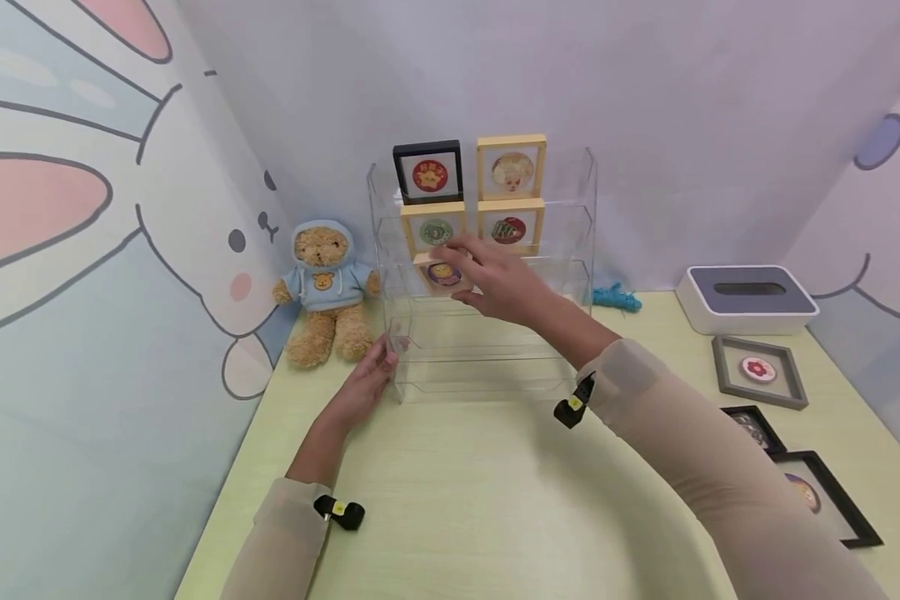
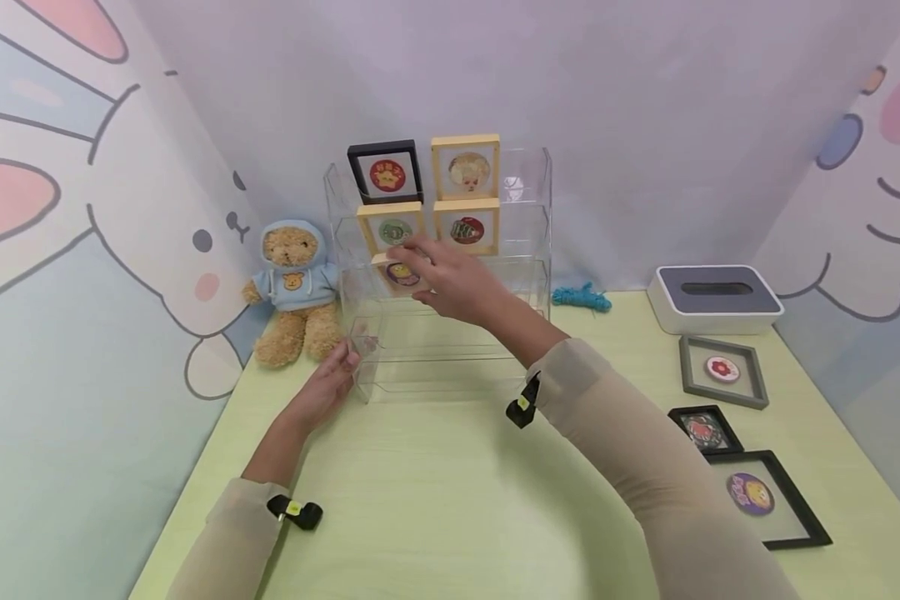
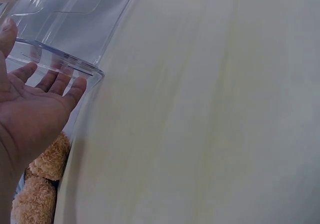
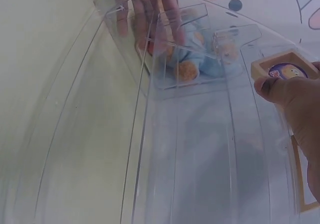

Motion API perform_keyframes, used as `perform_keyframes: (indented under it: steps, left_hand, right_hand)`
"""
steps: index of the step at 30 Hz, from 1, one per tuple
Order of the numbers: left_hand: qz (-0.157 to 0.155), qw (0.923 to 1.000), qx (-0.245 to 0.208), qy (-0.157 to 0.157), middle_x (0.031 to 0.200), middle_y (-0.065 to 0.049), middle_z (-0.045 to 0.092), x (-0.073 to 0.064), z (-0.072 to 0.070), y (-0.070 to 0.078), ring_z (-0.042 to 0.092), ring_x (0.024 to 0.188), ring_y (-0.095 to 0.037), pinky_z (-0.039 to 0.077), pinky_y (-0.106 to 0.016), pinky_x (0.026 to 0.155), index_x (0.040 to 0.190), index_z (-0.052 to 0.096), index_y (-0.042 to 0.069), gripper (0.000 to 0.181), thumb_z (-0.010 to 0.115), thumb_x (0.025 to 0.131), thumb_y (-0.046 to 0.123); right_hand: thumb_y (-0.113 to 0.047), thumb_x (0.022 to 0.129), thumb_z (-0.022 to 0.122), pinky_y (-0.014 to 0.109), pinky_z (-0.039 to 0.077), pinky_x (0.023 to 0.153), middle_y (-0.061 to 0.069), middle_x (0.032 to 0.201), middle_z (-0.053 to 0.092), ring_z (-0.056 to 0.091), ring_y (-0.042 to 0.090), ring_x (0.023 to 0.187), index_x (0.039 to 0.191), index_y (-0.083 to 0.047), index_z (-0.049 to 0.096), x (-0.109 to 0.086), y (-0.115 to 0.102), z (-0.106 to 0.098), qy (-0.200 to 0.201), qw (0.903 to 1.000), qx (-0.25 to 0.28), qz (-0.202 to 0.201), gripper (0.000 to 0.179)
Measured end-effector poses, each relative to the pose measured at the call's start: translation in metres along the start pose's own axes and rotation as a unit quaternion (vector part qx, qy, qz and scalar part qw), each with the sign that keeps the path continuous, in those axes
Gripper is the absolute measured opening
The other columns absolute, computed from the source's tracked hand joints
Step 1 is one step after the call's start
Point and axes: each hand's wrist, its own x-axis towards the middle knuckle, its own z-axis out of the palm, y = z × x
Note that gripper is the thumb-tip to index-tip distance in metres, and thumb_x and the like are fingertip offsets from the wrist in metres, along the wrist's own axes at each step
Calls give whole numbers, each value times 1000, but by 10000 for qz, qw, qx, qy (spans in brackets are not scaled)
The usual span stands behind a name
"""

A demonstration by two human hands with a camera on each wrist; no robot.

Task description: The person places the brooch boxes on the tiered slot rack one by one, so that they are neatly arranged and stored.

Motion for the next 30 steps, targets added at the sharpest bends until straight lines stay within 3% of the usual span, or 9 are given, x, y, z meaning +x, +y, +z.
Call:
perform_keyframes:
  steps: [4, 10, 16, 25, 30]
  left_hand:
    - [27, 10000, 12, -5, 187, -12, 7, 1, 0, 1, -3, 174, -29, -1, -54, 142, 180, 4, 18, 76, 45, 120, 39]
    - [33, 10000, 66, -22, 186, -12, 11, 1, -1, 0, -1, 174, -30, 0, -54, 142, 180, 5, 18, 75, 44, 120, 40]
    - [41, 10000, 48, -16, 186, -13, 11, 1, -1, 0, 0, 174, -29, 0, -54, 142, 180, 6, 20, 77, 47, 119, 41]
    - [14, 10000, 47, 59, 186, -14, 14, 0, 0, -1, 1, 175, -30, 1, -54, 142, 180, 7, 19, 77, 48, 119, 42]
    - [-31, 9998, 105, 139, 186, -13, 10, 0, 2, 0, 0, 175, -31, 1, -54, 142, 180, 7, 19, 76, 46, 119, 41]
  right_hand:
    - [-17, 96, 90, 47, 65, 95, 16, 148, 63, 75, 33, 108, 155, -11, 58, 8, -3, -1, -342, 9989, -294, -93, 68]
    - [-14, 97, 88, 41, 65, 75, 12, 151, 60, 74, 28, 103, 155, -15, 56, 12, -4, 0, -658, 9968, -424, -158, 66]
    - [-12, 99, 85, 36, 61, 62, 13, 152, 56, 68, 24, 79, 157, -17, 55, 15, -5, -2, -954, 9951, -246, -33, 65]
    - [-4, 104, 73, 33, 55, 55, 15, 151, 52, 59, 21, 68, 159, -16, 57, 17, -7, -6, -1402, 9896, -299, 86, 59]
    - [-8, 107, 68, 36, 59, 67, 16, 147, 52, 62, 22, 78, 159, -13, 54, 12, -9, -8, -1715, 9840, 247, 427, 54]
